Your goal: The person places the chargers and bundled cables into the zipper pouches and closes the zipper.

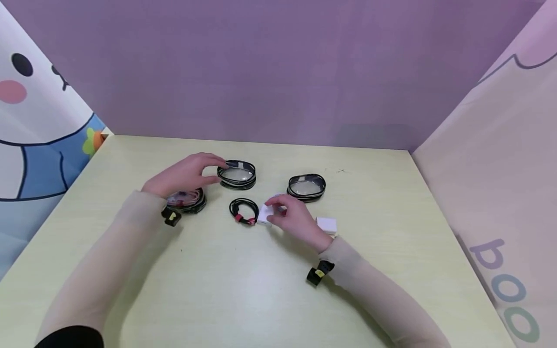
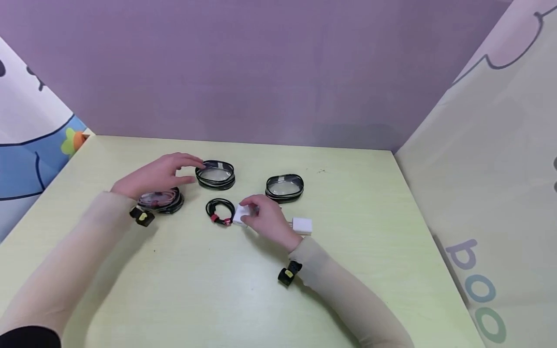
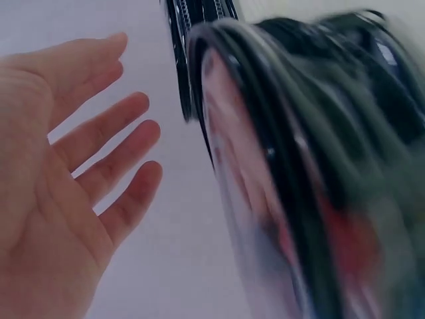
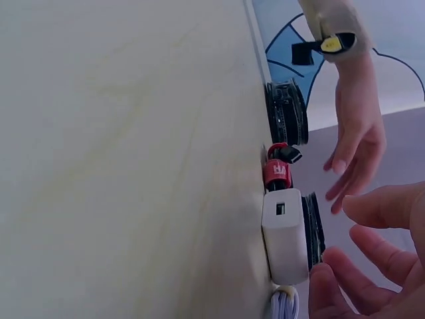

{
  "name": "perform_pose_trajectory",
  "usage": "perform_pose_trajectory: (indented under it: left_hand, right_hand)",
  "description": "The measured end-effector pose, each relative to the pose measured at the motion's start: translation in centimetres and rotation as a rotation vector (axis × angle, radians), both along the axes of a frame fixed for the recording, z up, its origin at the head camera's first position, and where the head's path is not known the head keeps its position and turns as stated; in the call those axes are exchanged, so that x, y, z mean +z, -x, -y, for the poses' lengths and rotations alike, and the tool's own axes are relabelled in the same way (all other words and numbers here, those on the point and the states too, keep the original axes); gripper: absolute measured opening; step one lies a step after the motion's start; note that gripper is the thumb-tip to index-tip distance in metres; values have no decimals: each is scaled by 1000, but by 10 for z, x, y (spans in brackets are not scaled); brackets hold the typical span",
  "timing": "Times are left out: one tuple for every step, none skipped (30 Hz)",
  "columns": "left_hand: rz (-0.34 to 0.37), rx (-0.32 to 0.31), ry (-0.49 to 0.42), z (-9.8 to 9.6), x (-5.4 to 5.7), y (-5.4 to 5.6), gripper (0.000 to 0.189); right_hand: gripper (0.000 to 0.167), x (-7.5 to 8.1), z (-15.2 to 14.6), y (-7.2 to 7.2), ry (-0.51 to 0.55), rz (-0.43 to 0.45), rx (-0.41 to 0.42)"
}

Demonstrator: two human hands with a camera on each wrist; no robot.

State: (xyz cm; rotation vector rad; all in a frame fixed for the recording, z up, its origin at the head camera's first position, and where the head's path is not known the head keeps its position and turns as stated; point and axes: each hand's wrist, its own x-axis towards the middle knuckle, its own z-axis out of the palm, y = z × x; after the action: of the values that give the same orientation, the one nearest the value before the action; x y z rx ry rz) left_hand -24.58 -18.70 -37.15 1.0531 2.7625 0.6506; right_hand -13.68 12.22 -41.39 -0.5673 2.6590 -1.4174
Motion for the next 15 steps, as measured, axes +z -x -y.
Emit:
perform_pose_trajectory:
  left_hand:
    - [3,-5,7,-3,-1,4,41]
    - [7,-5,15,-6,-2,8,42]
    - [13,1,25,-8,-3,11,43]
    - [18,6,34,-10,-4,15,45]
    - [28,13,43,-12,-5,18,46]
    - [39,19,53,-14,-5,21,48]
    - [51,25,60,-15,-5,23,51]
    - [64,27,64,-17,-6,24,52]
    - [75,28,69,-17,-7,26,54]
    - [86,27,70,-18,-7,27,56]
    - [95,25,70,-19,-8,28,57]
    - [100,21,70,-20,-8,28,58]
    - [104,19,69,-20,-9,29,60]
    - [106,13,69,-21,-10,29,61]
    - [107,7,71,-21,-10,29,61]
  right_hand:
    - [30,0,2,1,-10,-11,1]
    - [28,1,4,3,-14,-19,1]
    - [27,1,6,4,-18,-25,0]
    - [26,2,8,6,-18,-23,-4]
    - [25,2,10,8,-23,-20,-7]
    - [24,2,12,11,-29,-16,-10]
    - [23,2,15,14,-34,-10,-9]
    - [23,2,17,17,-39,-4,-7]
    - [23,1,19,20,-45,5,-4]
    - [23,1,21,22,-55,10,1]
    - [22,1,23,25,-67,10,7]
    - [22,1,25,27,-74,16,9]
    - [22,1,27,28,-82,24,10]
    - [22,0,28,30,-91,28,10]
    - [22,0,30,31,-101,30,10]
